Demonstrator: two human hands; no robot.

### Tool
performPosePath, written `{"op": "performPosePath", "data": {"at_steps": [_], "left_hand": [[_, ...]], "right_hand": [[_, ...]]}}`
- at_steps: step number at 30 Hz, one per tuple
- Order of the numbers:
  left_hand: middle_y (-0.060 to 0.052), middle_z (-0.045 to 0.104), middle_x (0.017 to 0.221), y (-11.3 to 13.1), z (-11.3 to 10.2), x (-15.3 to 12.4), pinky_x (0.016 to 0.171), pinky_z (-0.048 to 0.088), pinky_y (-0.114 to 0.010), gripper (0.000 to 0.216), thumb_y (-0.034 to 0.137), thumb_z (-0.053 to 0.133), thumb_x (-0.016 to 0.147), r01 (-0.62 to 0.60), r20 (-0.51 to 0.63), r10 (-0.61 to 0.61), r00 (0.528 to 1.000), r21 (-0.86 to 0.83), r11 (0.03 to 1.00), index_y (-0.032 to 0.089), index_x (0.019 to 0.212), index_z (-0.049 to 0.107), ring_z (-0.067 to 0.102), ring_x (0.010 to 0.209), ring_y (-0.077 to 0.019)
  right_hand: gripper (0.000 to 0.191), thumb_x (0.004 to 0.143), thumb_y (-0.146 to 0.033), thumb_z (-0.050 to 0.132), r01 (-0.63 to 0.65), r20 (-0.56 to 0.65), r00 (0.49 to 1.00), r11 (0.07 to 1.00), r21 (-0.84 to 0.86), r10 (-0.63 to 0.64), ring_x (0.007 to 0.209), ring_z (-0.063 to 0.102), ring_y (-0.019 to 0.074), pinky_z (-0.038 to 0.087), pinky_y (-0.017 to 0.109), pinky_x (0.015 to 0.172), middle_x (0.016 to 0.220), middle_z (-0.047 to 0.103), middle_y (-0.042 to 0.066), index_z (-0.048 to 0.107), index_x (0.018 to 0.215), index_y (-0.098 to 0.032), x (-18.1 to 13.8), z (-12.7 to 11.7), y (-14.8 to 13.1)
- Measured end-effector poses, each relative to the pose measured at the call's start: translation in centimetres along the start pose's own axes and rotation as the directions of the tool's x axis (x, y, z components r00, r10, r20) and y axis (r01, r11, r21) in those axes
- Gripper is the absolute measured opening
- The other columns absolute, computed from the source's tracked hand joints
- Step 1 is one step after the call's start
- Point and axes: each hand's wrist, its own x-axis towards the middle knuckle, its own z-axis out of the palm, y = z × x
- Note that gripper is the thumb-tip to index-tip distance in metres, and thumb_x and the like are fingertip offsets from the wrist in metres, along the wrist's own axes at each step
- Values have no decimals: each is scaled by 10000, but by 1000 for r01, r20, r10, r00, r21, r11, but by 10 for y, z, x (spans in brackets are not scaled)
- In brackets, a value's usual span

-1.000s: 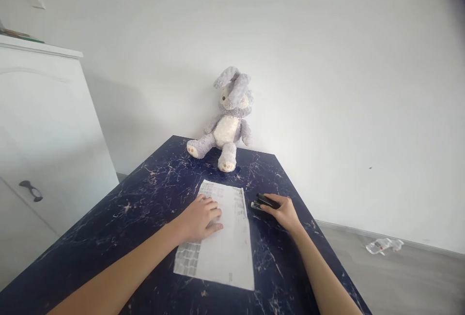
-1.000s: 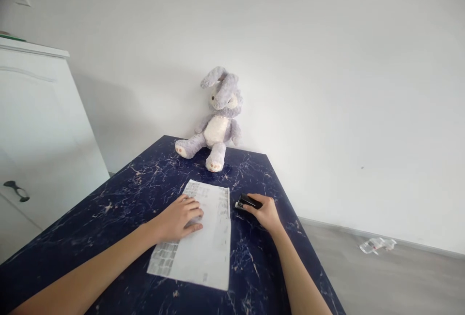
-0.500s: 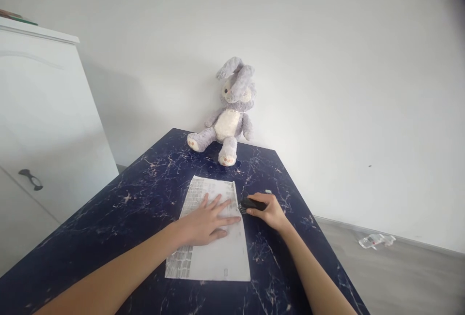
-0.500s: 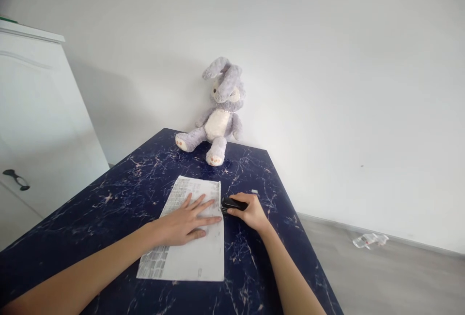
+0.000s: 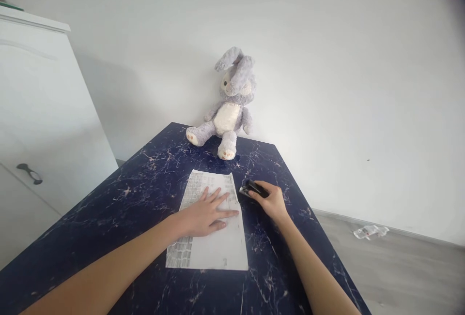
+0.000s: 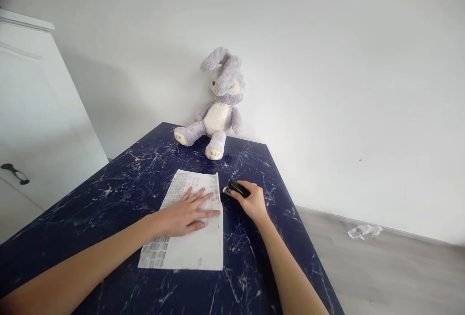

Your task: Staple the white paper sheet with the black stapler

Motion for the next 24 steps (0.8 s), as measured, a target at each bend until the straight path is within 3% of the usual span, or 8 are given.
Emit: {"op": "performPosePath", "data": {"at_steps": [3, 5, 7, 10, 13, 15, 18, 24], "left_hand": [[-25, 427, 1585, -1, 1, 2, 1167, 202, -567, 440, 550, 455, 1000, -74, -136, 77, 988, 22, 997, 399, 1388, 596, 362, 1452, -356], [-72, 704, 1220, -5, -1, 2, 1046, 363, -450, 339, 476, 487, 1003, -76, -354, 76, 932, 14, 997, 278, 1061, 757, 611, 1144, -271], [-55, 681, 780, -13, -5, 1, 799, 425, -338, 399, 367, 467, 1016, 32, -630, -51, 775, -41, 999, 199, 718, 673, 598, 752, -178], [5, 456, 559, -31, -14, -4, 586, 298, -300, 456, 295, 487, 992, 212, -845, -253, 471, -170, 962, 189, 552, 436, 391, 535, -127], [29, 387, 513, -47, -22, -8, 557, 246, -296, 478, 296, 517, 973, 280, -866, -375, 330, -290, 915, 190, 531, 367, 336, 499, -113], [30, 402, 501, -53, -25, -9, 553, 247, -289, 477, 310, 513, 974, 271, -845, -435, 312, -360, 893, 187, 528, 395, 354, 495, -112], [30, 427, 490, -55, -26, -9, 555, 271, -278, 472, 338, 515, 971, 242, -810, -476, 342, -414, 877, 184, 529, 455, 396, 492, -115], [33, 455, 483, -54, -27, -9, 559, 298, -273, 471, 360, 518, 965, 231, -779, -509, 365, -454, 860, 184, 528, 504, 446, 486, -120]], "right_hand": [[372, 846, -470, 693, -34, -138, 990, 999, 3, 34, 869, 708, 257, 541, 373, 803, 1016, 767, 87, 729, 1071, -177, -2, 6, -11], [365, 863, -480, 672, -14, -142, 990, 1000, 6, 15, 829, 695, 240, 530, 348, 761, 979, 761, 78, 714, 1062, -177, -8, 15, -26], [337, 875, -475, 665, 21, -71, 997, 1000, 8, -20, 787, 675, 220, 513, 324, 718, 936, 748, 66, 700, 1041, -184, -16, 28, -46], [227, 873, -407, 687, 97, 110, 989, 995, -3, -96, 765, 641, 193, 483, 301, 704, 889, 714, 43, 660, 966, -202, -28, 52, -78], [193, 842, -294, 708, 197, 268, 946, 980, -32, -181, 855, 624, 195, 459, 287, 745, 955, 682, 42, 594, 975, -213, -34, 72, -101], [200, 862, -260, 667, 212, 383, 908, 975, -73, -168, 804, 607, 183, 428, 267, 691, 922, 661, 36, 556, 1022, -218, -35, 76, -107], [174, 901, -248, 594, 167, 512, 857, 971, -174, -56, 636, 537, 159, 338, 245, 577, 759, 598, 0, 520, 1057, -223, -40, 65, -106], [199, 931, -248, 542, 35, 528, 844, 973, -229, 94, 767, 605, 194, 392, 255, 628, 867, 650, 35, 525, 1128, -249, -86, -7, -79]]}}
